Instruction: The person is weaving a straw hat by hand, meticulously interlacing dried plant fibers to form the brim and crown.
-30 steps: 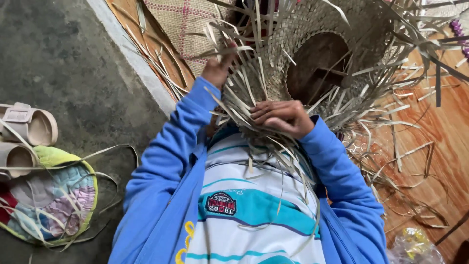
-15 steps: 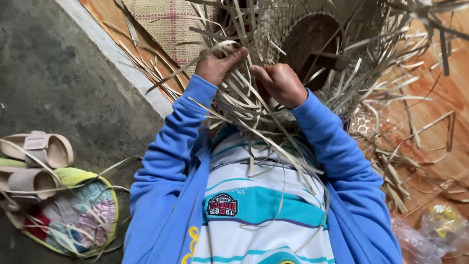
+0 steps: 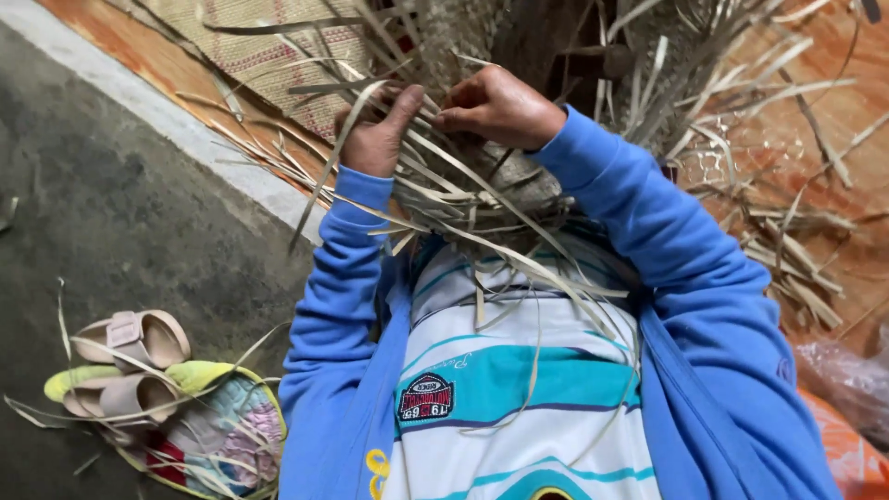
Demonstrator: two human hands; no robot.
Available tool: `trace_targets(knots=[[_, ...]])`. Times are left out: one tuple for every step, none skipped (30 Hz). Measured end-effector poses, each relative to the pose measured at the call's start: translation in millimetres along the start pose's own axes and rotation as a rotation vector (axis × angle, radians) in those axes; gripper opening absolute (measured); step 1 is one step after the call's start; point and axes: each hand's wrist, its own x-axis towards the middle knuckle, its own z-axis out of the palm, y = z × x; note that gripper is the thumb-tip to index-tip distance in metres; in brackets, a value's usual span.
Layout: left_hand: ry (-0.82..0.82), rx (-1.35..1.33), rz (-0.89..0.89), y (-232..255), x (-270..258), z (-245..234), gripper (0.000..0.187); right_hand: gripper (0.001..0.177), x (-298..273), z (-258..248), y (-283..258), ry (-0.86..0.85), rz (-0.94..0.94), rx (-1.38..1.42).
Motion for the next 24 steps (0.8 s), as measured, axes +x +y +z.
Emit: trace_targets(knots=[[0.034, 0.104, 0.047, 3, 0, 0, 0.02, 0.022, -5, -4, -1, -0.053, 0.007, -0.021], [0.017, 0.098, 0.043, -3, 1, -1, 0.02, 0.022, -14, -9, -2, -0.039, 0.019, -0.019], [0.011, 0.082, 0.031, -8, 2, -2, 0.018, 0.022, -23, -14, -4, -0.064, 0.05, -0.048], [0.003, 0.064, 0.02, -13, 4, -3, 0.017, 0.022, -32, -18, -6, -0.086, 0.082, -0.077], [-0.016, 0.055, 0.018, -17, 5, -4, 0.017, 0.022, -42, -22, -5, -0.07, 0.095, -0.075], [0.008, 0.035, 0.014, -20, 6, -6, 0.018, 0.022, -52, -25, -4, -0.08, 0.121, -0.11], [0.033, 0.015, 0.008, -24, 6, -7, 0.02, 0.023, -63, -28, -4, -0.091, 0.148, -0.143], [0.02, 0.009, 0.008, -24, 6, -7, 0.02, 0.023, -73, -31, -1, -0.079, 0.156, -0.143], [0.031, 0.02, -0.007, -24, 6, -7, 0.019, 0.025, -83, -33, 1, -0.078, 0.179, -0.165], [0.044, 0.031, -0.019, -24, 7, -8, 0.019, 0.026, -92, -36, 3, -0.078, 0.199, -0.19], [0.035, 0.026, -0.016, -20, 8, -8, 0.019, 0.026, -102, -41, 8, -0.068, 0.204, -0.191], [-0.001, 0.084, -0.069, -17, 8, -9, 0.023, 0.023, -111, -44, 14, -0.047, 0.235, -0.077], [-0.036, 0.143, -0.12, -15, 8, -10, 0.029, 0.019, -121, -47, 20, -0.025, 0.265, 0.038], [-0.043, 0.139, -0.123, -16, 8, -10, 0.029, 0.019, -127, -48, 20, -0.019, 0.271, 0.039], [-0.035, 0.135, -0.13, -17, 7, -10, 0.028, 0.019, -133, -48, 21, -0.003, 0.257, 0.01], [-0.027, 0.131, -0.134, -17, 8, -10, 0.028, 0.02, -138, -49, 21, 0.015, 0.24, -0.019], [-0.035, 0.127, -0.133, -15, 7, -8, 0.028, 0.02, -144, -47, 24, 0.023, 0.244, -0.018], [-0.01, 0.093, -0.162, -12, 6, -7, 0.027, 0.02, -149, -45, 28, 0.044, 0.214, -0.027], [0.015, 0.059, -0.191, -9, 5, -6, 0.026, 0.021, -154, -43, 31, 0.065, 0.184, -0.036], [0.01, 0.059, -0.19, -12, 5, -6, 0.026, 0.021, -158, -43, 25, 0.071, 0.185, -0.035], [0.013, 0.058, -0.181, -14, 5, -5, 0.026, 0.02, -162, -42, 18, 0.105, 0.157, -0.06], [0.02, 0.056, -0.172, -15, 4, -6, 0.027, 0.019, -165, -42, 11, 0.136, 0.129, -0.087], [0.019, 0.055, -0.17, -18, 6, -5, 0.027, 0.019, -169, -42, 6, 0.138, 0.128, -0.088], [0.022, 0.041, -0.177, -21, 8, -5, 0.028, 0.018, -172, -42, 1, 0.173, 0.073, -0.183]])
